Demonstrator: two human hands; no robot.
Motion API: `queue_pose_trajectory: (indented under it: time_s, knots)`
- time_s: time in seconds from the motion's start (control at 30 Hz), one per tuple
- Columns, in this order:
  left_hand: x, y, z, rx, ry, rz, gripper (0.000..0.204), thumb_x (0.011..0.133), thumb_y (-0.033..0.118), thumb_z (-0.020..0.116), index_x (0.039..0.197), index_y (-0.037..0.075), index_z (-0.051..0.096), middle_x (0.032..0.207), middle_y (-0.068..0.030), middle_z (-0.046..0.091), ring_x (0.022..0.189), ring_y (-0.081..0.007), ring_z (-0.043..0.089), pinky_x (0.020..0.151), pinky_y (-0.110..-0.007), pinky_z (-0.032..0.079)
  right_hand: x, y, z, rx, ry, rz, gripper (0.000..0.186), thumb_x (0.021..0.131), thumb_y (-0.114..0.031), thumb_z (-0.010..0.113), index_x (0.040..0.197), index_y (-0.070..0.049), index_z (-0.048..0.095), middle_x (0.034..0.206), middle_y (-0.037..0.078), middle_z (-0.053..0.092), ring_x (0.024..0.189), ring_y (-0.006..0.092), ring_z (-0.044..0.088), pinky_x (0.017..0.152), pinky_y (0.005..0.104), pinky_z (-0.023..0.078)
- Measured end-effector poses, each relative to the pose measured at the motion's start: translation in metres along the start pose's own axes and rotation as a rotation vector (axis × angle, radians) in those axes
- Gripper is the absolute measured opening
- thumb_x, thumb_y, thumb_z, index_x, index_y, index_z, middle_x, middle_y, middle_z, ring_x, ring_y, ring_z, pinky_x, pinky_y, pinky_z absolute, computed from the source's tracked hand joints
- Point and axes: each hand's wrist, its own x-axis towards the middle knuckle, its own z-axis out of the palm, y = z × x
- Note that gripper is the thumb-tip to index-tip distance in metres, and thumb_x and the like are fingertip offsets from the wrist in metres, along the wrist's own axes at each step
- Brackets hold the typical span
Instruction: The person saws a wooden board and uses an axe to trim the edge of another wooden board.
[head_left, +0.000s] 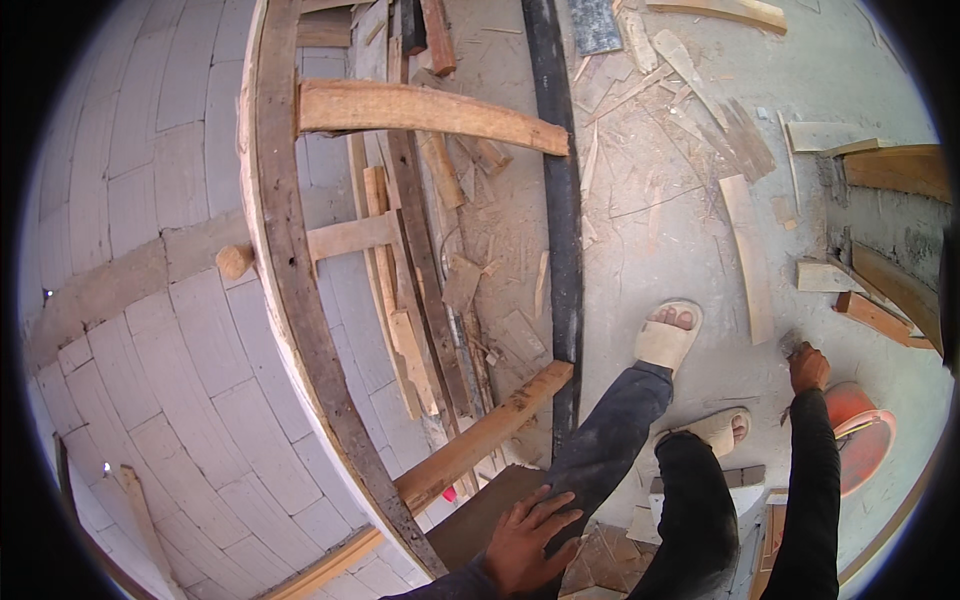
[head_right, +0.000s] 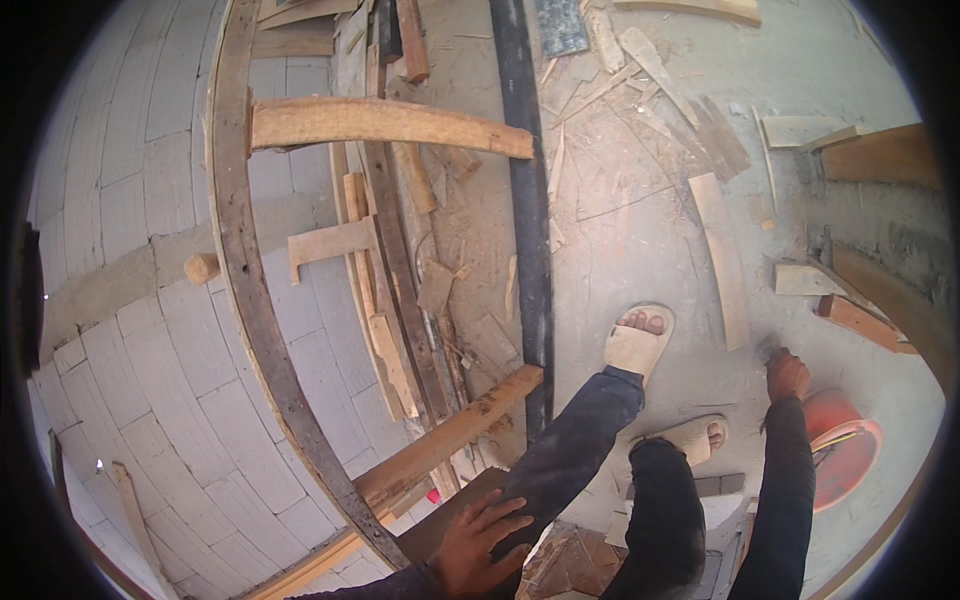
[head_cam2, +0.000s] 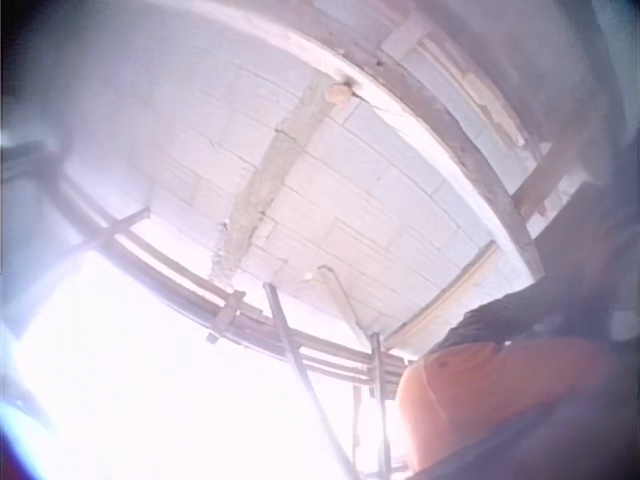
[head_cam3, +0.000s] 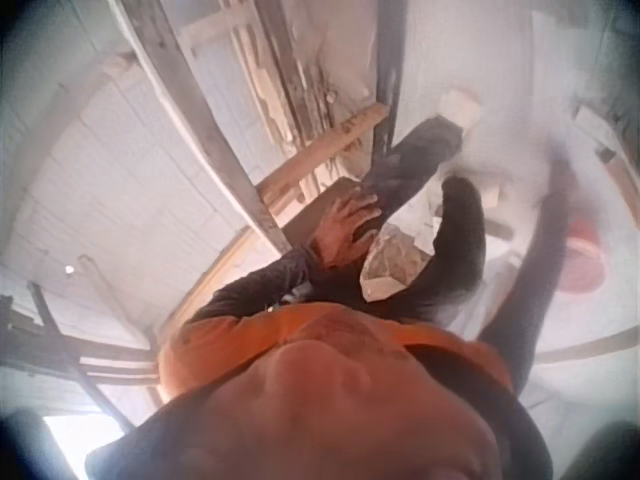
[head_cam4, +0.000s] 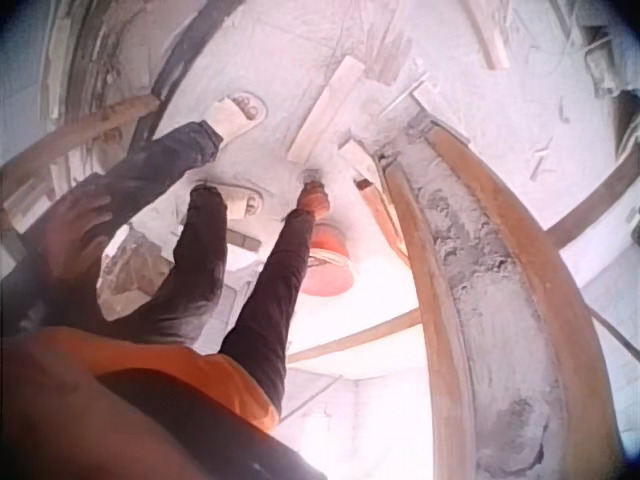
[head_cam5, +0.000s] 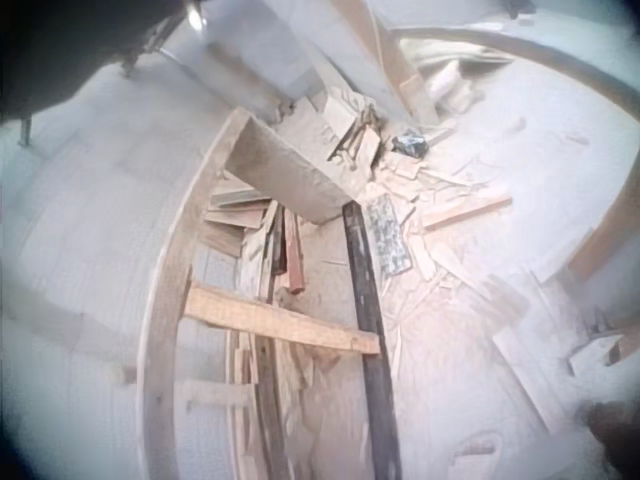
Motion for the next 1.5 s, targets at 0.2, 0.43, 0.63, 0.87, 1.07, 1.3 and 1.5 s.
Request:
queue_pose_trajectory:
  time_s: [0.2, 0.43, 0.63, 0.87, 1.07, 1.3, 1.5]
  knots:
    - [0.01, -0.011, 0.006, 0.007, 0.03, 0.155, 0.048, 0.085, 0.027, 0.082, 0.128, 0.009, 0.071, 0.145, -0.0165, 0.06, 0.139, -0.05, 0.047, 0.115, -0.06, 0.04, -0.019, 0.03, -0.012, -0.105, -0.013, 0.002, 0.016, 0.096, -0.019, 0.062, 0.098, -0.01, 0.075, 0.09, 0.018, 0.078, 0.086, 0.0347, 0.078, 0.076, 0.0478, 0.062]
    - [0.006, 0.005, 0.012, -0.019, 0.085, 0.147, 0.041, 0.09, 0.02, 0.073, 0.129, 0.008, 0.07, 0.145, -0.0192, 0.061, 0.137, -0.0477, 0.05, 0.114, -0.06, 0.04, -0.006, -0.018, -0.018, -0.007, -0.072, 0.035, 0.021, 0.092, -0.016, 0.059, 0.094, -0.008, 0.079, 0.095, 0.02, 0.078, 0.09, 0.0364, 0.078, 0.081, 0.0461, 0.062]
    - [0.011, -0.009, 0.012, 0.025, 0.036, 0.176, 0.037, 0.091, 0.015, 0.068, 0.127, 0.006, 0.071, 0.144, -0.0209, 0.061, 0.137, -0.0475, 0.051, 0.117, -0.06, 0.036, -0.01, -0.011, -0.024, -0.054, -0.082, 0.038, 0.019, 0.092, -0.016, 0.062, 0.101, -0.009, 0.078, 0.096, 0.018, 0.078, 0.091, 0.0354, 0.078, 0.081, 0.0463, 0.061]
    - [0.003, -0.012, 0.021, -0.025, 0.059, 0.143, 0.036, 0.09, 0.015, 0.068, 0.126, 0.008, 0.072, 0.145, -0.0199, 0.061, 0.138, -0.0466, 0.05, 0.118, -0.06, 0.035, -0.023, -0.003, -0.023, 0.073, 0.005, 0.048, 0.022, 0.094, -0.021, 0.061, 0.107, -0.01, 0.074, 0.095, 0.019, 0.077, 0.089, 0.0388, 0.076, 0.08, 0.0501, 0.059]
    - [0.001, -0.005, 0.026, -0.029, 0.066, 0.132, 0.038, 0.086, 0.011, 0.067, 0.124, 0.008, 0.072, 0.145, -0.0193, 0.061, 0.139, -0.0483, 0.048, 0.118, -0.061, 0.035, -0.034, 0.011, -0.033, 0.269, 0.096, 0.035, 0.026, 0.099, -0.028, 0.057, 0.114, -0.013, 0.071, 0.095, 0.022, 0.076, 0.091, 0.042, 0.074, 0.083, 0.0527, 0.057]
    - [0.0, -0.005, 0.032, 0.024, 0.062, 0.198, 0.036, 0.091, 0.012, 0.067, 0.126, 0.009, 0.072, 0.146, -0.0182, 0.061, 0.139, -0.0472, 0.049, 0.118, -0.062, 0.035, -0.037, 0.012, -0.033, 0.337, -0.011, 0.137, 0.028, 0.099, -0.03, 0.056, 0.12, -0.015, 0.068, 0.103, 0.025, 0.075, 0.097, 0.0452, 0.073, 0.087, 0.0538, 0.056]
    - [0.0, 0.003, 0.039, 0.057, 0.071, 0.146, 0.037, 0.088, 0.013, 0.069, 0.125, 0.011, 0.073, 0.147, -0.0164, 0.06, 0.141, -0.0478, 0.046, 0.119, -0.063, 0.033, -0.031, 0.047, 0.005, 0.448, 0.143, 0.046, 0.026, 0.1, -0.029, 0.055, 0.117, -0.014, 0.068, 0.101, 0.026, 0.075, 0.095, 0.0465, 0.072, 0.086, 0.0538, 0.056]
